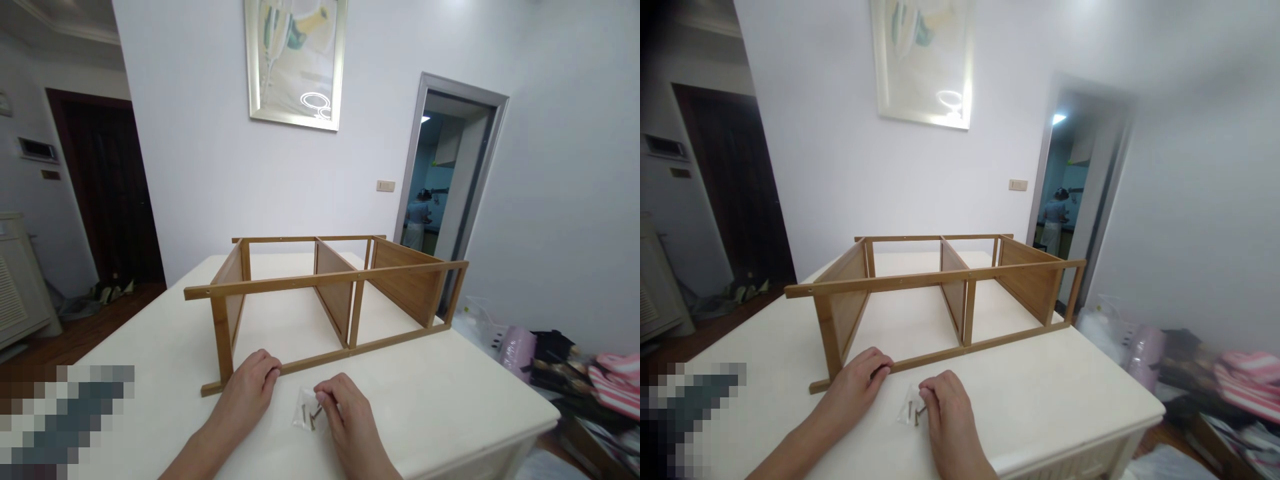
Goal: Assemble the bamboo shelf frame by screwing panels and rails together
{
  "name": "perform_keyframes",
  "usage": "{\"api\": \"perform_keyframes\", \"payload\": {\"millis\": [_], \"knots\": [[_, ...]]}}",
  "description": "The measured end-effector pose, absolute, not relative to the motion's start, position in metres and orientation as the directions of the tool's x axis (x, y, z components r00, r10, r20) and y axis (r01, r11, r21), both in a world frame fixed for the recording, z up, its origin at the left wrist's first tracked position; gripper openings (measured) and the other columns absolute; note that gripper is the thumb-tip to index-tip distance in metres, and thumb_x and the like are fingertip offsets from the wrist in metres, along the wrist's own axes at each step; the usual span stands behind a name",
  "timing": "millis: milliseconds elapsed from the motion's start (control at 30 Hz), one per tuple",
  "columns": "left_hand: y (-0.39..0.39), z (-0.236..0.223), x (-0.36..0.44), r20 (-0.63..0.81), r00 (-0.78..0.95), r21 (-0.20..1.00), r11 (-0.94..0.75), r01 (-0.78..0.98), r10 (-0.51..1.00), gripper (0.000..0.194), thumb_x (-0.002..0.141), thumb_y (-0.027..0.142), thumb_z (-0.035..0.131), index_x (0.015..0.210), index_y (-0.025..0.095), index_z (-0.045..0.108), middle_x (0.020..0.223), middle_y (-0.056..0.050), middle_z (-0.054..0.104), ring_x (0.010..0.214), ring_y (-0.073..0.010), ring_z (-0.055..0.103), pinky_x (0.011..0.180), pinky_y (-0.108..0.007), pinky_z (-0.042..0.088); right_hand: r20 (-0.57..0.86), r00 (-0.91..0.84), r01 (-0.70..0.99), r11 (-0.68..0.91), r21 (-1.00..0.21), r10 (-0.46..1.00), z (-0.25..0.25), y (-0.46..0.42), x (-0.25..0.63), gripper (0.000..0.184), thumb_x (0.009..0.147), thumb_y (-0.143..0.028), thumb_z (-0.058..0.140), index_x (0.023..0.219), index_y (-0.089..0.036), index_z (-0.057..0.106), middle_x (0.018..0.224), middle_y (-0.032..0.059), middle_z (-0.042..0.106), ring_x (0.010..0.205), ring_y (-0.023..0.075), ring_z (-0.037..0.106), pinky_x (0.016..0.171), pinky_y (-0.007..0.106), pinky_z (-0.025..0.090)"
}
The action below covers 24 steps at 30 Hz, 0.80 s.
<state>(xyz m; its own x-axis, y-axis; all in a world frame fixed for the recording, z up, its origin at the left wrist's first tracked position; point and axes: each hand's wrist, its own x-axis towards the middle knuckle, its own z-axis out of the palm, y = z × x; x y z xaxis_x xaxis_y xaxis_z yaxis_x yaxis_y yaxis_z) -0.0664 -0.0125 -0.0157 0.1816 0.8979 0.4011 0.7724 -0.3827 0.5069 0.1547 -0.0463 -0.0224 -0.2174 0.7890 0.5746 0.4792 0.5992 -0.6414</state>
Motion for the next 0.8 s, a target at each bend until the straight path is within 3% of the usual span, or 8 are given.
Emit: {"api": "perform_keyframes", "payload": {"millis": [267, 367, 500, 600, 667, 800], "knots": [[-0.013, -0.015, -0.068, 0.431, 0.2, 0.454, -0.403, 0.795, 0.88, 0.03, 0.096, 0.024, 0.037, 0.088, 0.021, 0.066, 0.09, -0.006, 0.065, 0.086, -0.0203, 0.063, 0.08, -0.036, 0.051, 0.537, -0.212, 0.5, 0.563, -0.658, 0.817, -0.021, -0.046, 0.155, 0.019, 0.098, -0.024, 0.046, 0.086, -0.023, 0.061, 0.082, 0.0018, 0.066, 0.079, 0.0168, 0.062, 0.072, 0.027, 0.047], [-0.013, -0.016, -0.066, 0.528, 0.191, 0.403, -0.443, 0.801, 0.827, 0.028, 0.097, 0.023, 0.039, 0.088, 0.021, 0.066, 0.086, -0.006, 0.066, 0.081, -0.0192, 0.064, 0.076, -0.035, 0.052, 0.534, -0.224, 0.498, 0.567, -0.657, 0.815, -0.023, -0.044, 0.155, 0.019, 0.097, -0.025, 0.046, 0.087, -0.022, 0.061, 0.082, 0.0015, 0.067, 0.077, 0.0164, 0.063, 0.07, 0.026, 0.047], [-0.019, -0.007, -0.065, 0.815, 0.158, 0.235, -0.568, 0.788, 0.557, 0.018, 0.094, 0.014, 0.047, 0.096, 0.02, 0.063, 0.082, -0.005, 0.066, 0.077, -0.0173, 0.062, 0.074, -0.032, 0.052, 0.554, -0.225, 0.513, 0.58, -0.633, 0.802, -0.031, -0.039, 0.155, 0.02, 0.097, -0.027, 0.047, 0.085, -0.023, 0.062, 0.079, 0.0012, 0.067, 0.074, 0.0163, 0.063, 0.069, 0.025, 0.047], [-0.027, 0.007, -0.07, 0.955, 0.075, 0.101, -0.55, 0.829, 0.288, 0.026, 0.087, 0.005, 0.057, 0.109, 0.019, 0.06, 0.086, -0.005, 0.064, 0.08, -0.0171, 0.059, 0.076, -0.032, 0.051, 0.584, -0.226, 0.521, 0.603, -0.604, 0.78, -0.041, -0.034, 0.156, 0.022, 0.097, -0.03, 0.046, 0.085, -0.023, 0.063, 0.077, 0.0008, 0.066, 0.071, 0.0163, 0.063, 0.068, 0.026, 0.047], [-0.029, 0.016, -0.076, 0.985, -0.04, 0.118, -0.478, 0.871, 0.17, 0.031, 0.084, 0.006, 0.062, 0.112, 0.017, 0.056, 0.089, -0.006, 0.061, 0.081, -0.018, 0.057, 0.075, -0.034, 0.05, 0.6, -0.234, 0.524, 0.619, -0.585, 0.765, -0.046, -0.031, 0.157, 0.022, 0.097, -0.031, 0.046, 0.085, -0.024, 0.063, 0.076, 0.0006, 0.066, 0.07, 0.0163, 0.062, 0.067, 0.025, 0.048], [-0.024, 0.023, -0.088, 0.927, -0.332, 0.375, -0.365, 0.852, 0.176, 0.035, 0.083, 0.027, 0.067, 0.111, 0.016, 0.049, 0.097, -0.009, 0.055, 0.085, -0.0226, 0.054, 0.075, -0.04, 0.051, 0.632, -0.254, 0.522, 0.654, -0.548, 0.732, -0.049, -0.026, 0.158, 0.022, 0.097, -0.032, 0.046, 0.086, -0.024, 0.064, 0.075, 0.0008, 0.067, 0.069, 0.0162, 0.063, 0.066, 0.025, 0.048]]}}
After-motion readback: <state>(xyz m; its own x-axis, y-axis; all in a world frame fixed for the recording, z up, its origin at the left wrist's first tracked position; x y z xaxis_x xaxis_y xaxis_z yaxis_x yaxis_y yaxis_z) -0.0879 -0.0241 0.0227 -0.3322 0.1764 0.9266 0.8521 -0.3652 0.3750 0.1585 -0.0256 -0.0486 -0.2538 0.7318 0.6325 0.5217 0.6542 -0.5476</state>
